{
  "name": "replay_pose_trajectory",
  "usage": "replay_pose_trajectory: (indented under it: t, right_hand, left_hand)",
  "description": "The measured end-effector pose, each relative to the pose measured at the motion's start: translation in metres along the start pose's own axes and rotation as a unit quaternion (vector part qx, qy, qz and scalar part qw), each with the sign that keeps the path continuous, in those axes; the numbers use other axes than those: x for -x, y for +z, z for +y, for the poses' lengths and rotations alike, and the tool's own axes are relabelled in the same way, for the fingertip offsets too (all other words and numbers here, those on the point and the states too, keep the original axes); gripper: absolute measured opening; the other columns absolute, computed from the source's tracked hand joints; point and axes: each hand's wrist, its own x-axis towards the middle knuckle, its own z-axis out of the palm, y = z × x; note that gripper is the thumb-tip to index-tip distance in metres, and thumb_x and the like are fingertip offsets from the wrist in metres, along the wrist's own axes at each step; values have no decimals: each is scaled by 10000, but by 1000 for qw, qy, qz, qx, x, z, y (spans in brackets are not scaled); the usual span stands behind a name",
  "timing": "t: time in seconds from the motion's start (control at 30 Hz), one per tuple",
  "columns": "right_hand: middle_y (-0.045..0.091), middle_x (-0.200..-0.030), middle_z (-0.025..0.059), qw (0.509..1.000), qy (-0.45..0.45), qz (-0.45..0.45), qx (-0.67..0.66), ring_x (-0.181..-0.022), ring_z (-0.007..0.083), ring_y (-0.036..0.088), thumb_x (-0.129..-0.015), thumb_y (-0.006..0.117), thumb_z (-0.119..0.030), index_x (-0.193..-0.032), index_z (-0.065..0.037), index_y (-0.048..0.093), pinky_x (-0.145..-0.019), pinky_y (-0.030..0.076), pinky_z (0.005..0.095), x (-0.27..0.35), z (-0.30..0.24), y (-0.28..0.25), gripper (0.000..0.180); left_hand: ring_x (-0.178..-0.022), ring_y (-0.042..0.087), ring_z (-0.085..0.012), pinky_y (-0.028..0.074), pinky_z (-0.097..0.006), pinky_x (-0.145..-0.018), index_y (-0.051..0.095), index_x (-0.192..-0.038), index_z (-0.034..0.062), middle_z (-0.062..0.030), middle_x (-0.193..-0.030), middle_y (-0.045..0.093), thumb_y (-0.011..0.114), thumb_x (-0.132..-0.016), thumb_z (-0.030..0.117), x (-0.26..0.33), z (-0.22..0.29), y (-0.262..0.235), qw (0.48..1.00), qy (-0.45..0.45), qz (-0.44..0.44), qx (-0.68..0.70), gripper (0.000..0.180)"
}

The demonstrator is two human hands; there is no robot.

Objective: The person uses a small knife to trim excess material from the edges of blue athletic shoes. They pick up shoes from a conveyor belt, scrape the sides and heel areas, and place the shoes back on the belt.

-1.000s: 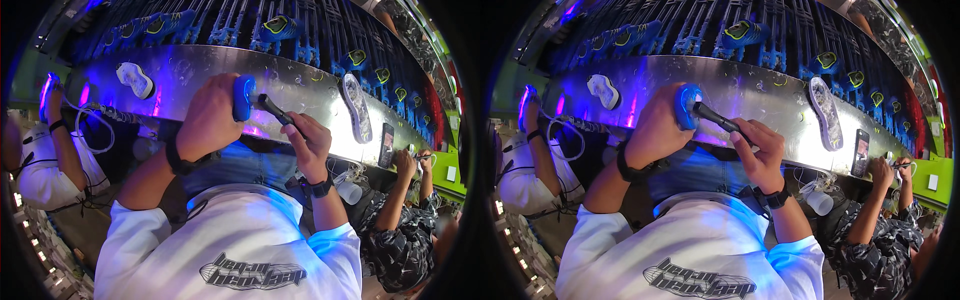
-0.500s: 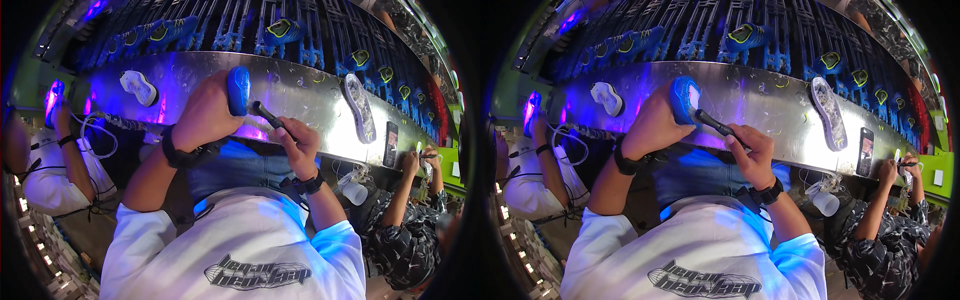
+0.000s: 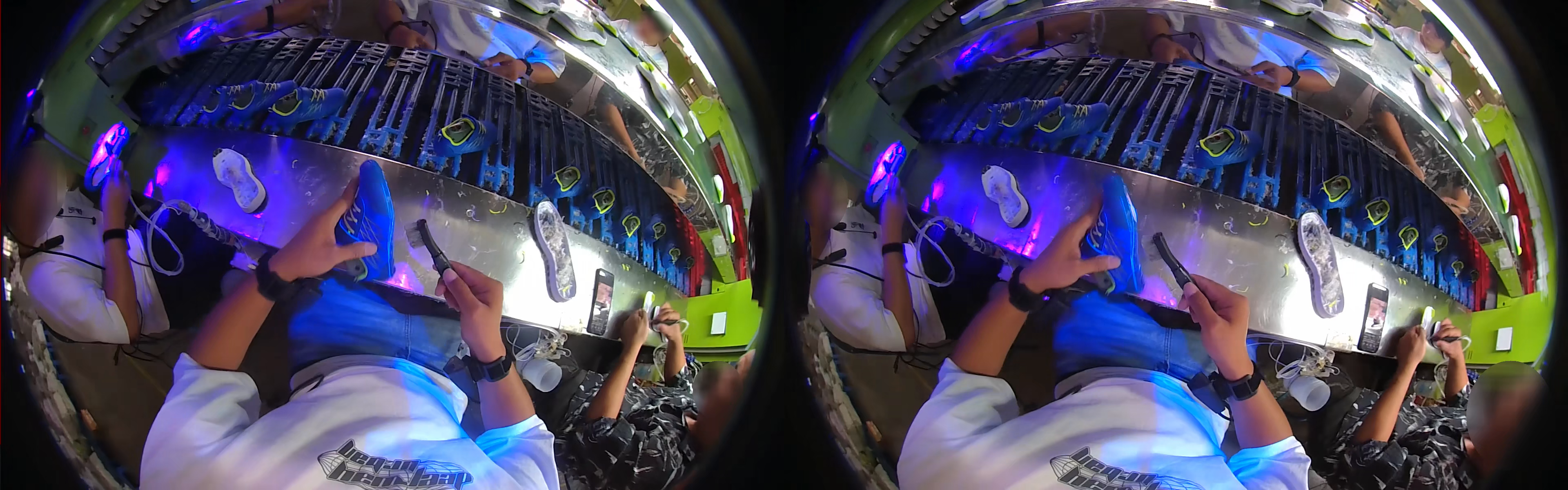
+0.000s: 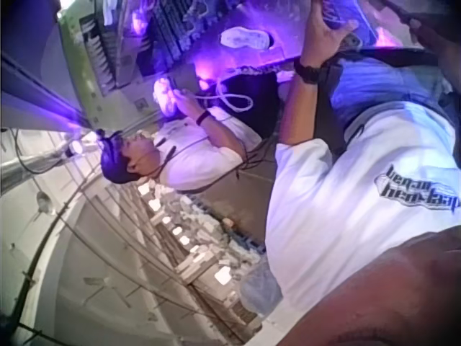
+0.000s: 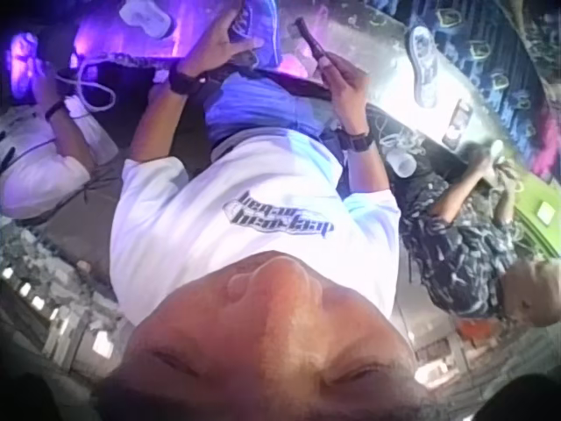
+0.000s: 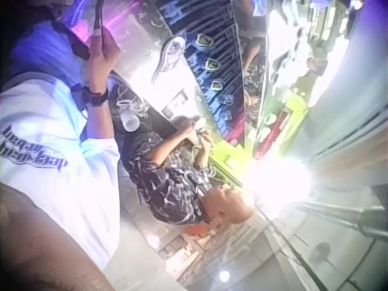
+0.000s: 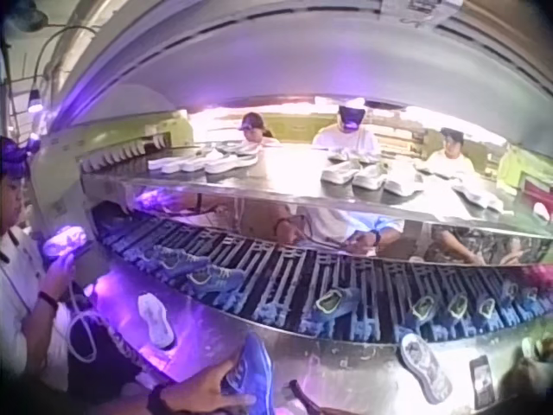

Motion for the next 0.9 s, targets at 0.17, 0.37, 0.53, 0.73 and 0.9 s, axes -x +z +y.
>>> replay_pose_trajectory:
  t: [0.17,0.37,0.53,0.73,0.9]
  right_hand:
    - [693,-796,49,998,-44,15,51,-651,61,530,-1007,644,-119,-1175,73,709,-582,397,225,7,-40,-5,264]
    - [723,-793,92,990,-82,43,111,-726,113,653,-986,675,-138,-1139,67,728,-652,481,261,8,-50,-8,262]
    - [706,-808,67,985,-106,16,135,-646,69,533,-992,652,-119,-1188,95,702,-586,418,230,13,-47,-12,294]
    - [706,-818,78,978,-133,9,159,-655,81,551,-969,675,-130,-1173,97,707,-594,420,232,18,-42,-7,307]
    - [671,-763,122,962,-188,18,197,-642,156,610,-927,685,-80,-1078,66,728,-599,448,269,26,-33,-7,214]
  left_hand:
    - [-1550,238,-246,200,-384,-1253,129,-1626,-47,-198,-1699,206,826,-876,225,27,35,21,995,-1,-50,89,1059]
    - [-1541,268,-242,218,-388,-1243,132,-1628,-41,-195,-1691,245,832,-874,239,35,62,25,994,28,-76,68,1066]
    - [-1537,273,-233,221,-389,-1241,146,-1630,-30,-193,-1692,246,843,-866,246,34,59,20,994,27,-78,74,1070]
    - [-1545,249,-236,211,-388,-1246,146,-1635,-13,-183,-1693,242,829,-883,227,34,56,14,984,-23,-79,160,1043]
    - [-1496,308,-198,250,-377,-1228,148,-1641,-6,-144,-1657,308,810,-898,192,32,62,9,973,-62,-75,210,1015]
